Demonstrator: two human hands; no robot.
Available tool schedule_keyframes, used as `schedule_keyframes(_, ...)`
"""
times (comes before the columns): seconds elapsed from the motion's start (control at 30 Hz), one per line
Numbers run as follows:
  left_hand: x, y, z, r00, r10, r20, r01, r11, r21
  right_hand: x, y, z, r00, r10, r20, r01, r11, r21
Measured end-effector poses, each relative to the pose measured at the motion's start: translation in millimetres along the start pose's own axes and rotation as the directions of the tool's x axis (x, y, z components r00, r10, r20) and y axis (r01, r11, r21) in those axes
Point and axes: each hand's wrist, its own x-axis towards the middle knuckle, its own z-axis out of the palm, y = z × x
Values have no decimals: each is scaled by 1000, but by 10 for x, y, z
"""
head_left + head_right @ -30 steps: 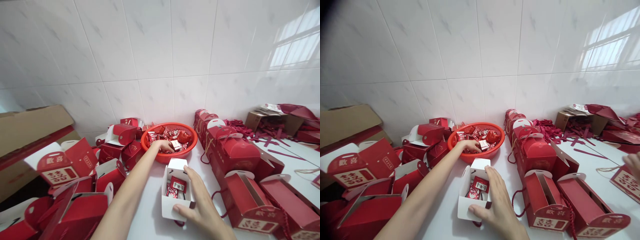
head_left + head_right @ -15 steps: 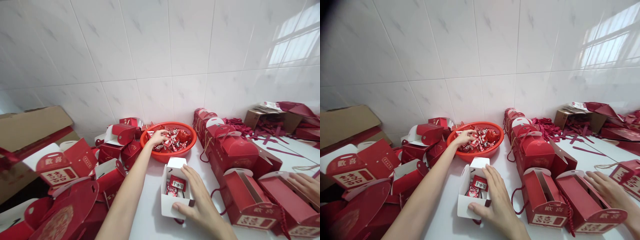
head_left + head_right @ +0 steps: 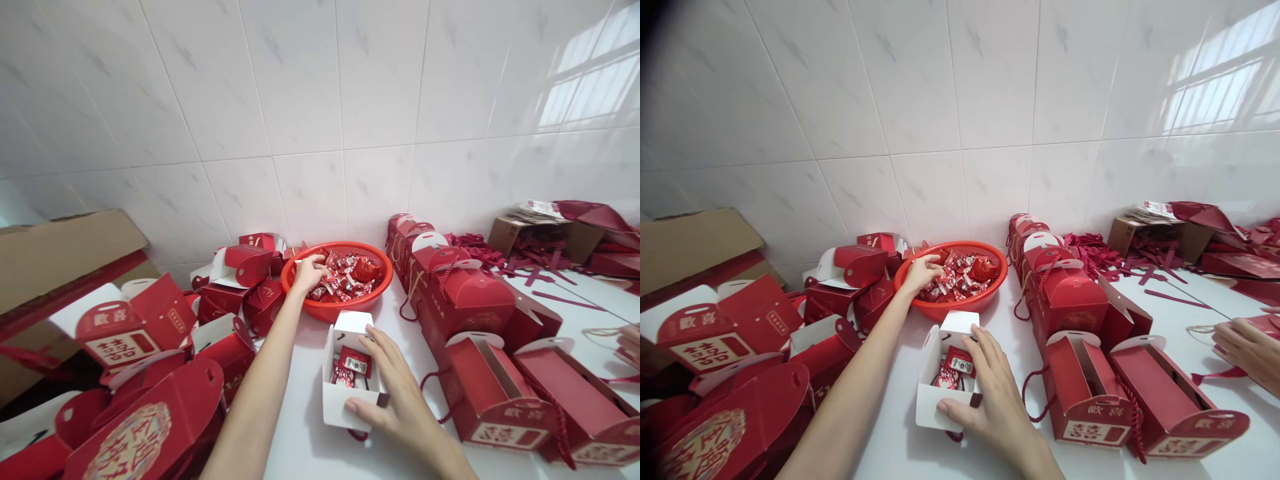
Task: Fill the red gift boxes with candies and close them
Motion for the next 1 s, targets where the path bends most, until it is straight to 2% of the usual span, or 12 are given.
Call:
schedule_keyframes(0.1, -52, 24, -27, 1000, -7, -28, 8, 999, 40, 7, -3, 1, 1000, 1, 0, -1, 1000, -3)
schedule_keyframes(0.27, -144, 91, -70, 1000, -19, -3, 19, 996, 91, 6, 1, 13, 1000, -4, -9, 4, 1000, 0)
schedule_keyframes(0.47, -213, 150, -50, 998, -42, 42, 40, 998, 44, 5, 0, 13, 1000, -10, -17, 10, 1000, -8)
schedule_keyframes(0.57, -290, 283, -74, 994, -32, 104, 35, 999, -28, 3, 2, 11, 1000, -8, -1, 8, 1000, 0)
schedule_keyframes(0.67, -447, 530, -179, 974, 7, 227, 20, 993, -115, -1, 1, 20, 1000, 0, -16, 0, 999, 34)
schedule_keyframes(0.73, -588, 724, -281, 930, 70, 362, -10, 986, -165, -5, -3, 31, 999, 18, -50, -15, 998, 69)
schedule_keyframes(0.77, -660, 815, -330, 857, 150, 493, -55, 978, -202, -6, -6, 36, 997, 28, -67, -23, 996, 82)
schedule_keyframes(0.8, -725, 896, -374, 764, 203, 613, -76, 971, -227, -8, -9, 41, 996, 37, -80, -30, 995, 92)
schedule_keyframes(0.87, -815, 1003, -430, 596, 231, 769, -90, 971, -222, -9, -18, 45, 995, 49, -88, -39, 994, 103)
schedule_keyframes(0.9, -833, 1024, -439, 565, 225, 794, -109, 974, -198, -9, -22, 45, 995, 51, -86, -42, 993, 106)
schedule_keyframes(0.93, -829, 1021, -434, 574, 218, 789, -139, 976, -168, -8, -25, 44, 995, 53, -86, -43, 993, 108)
schedule_keyframes(1.0, -764, 955, -383, 663, 227, 713, -211, 971, -112, -6, -30, 42, 996, 47, -82, -38, 994, 107)
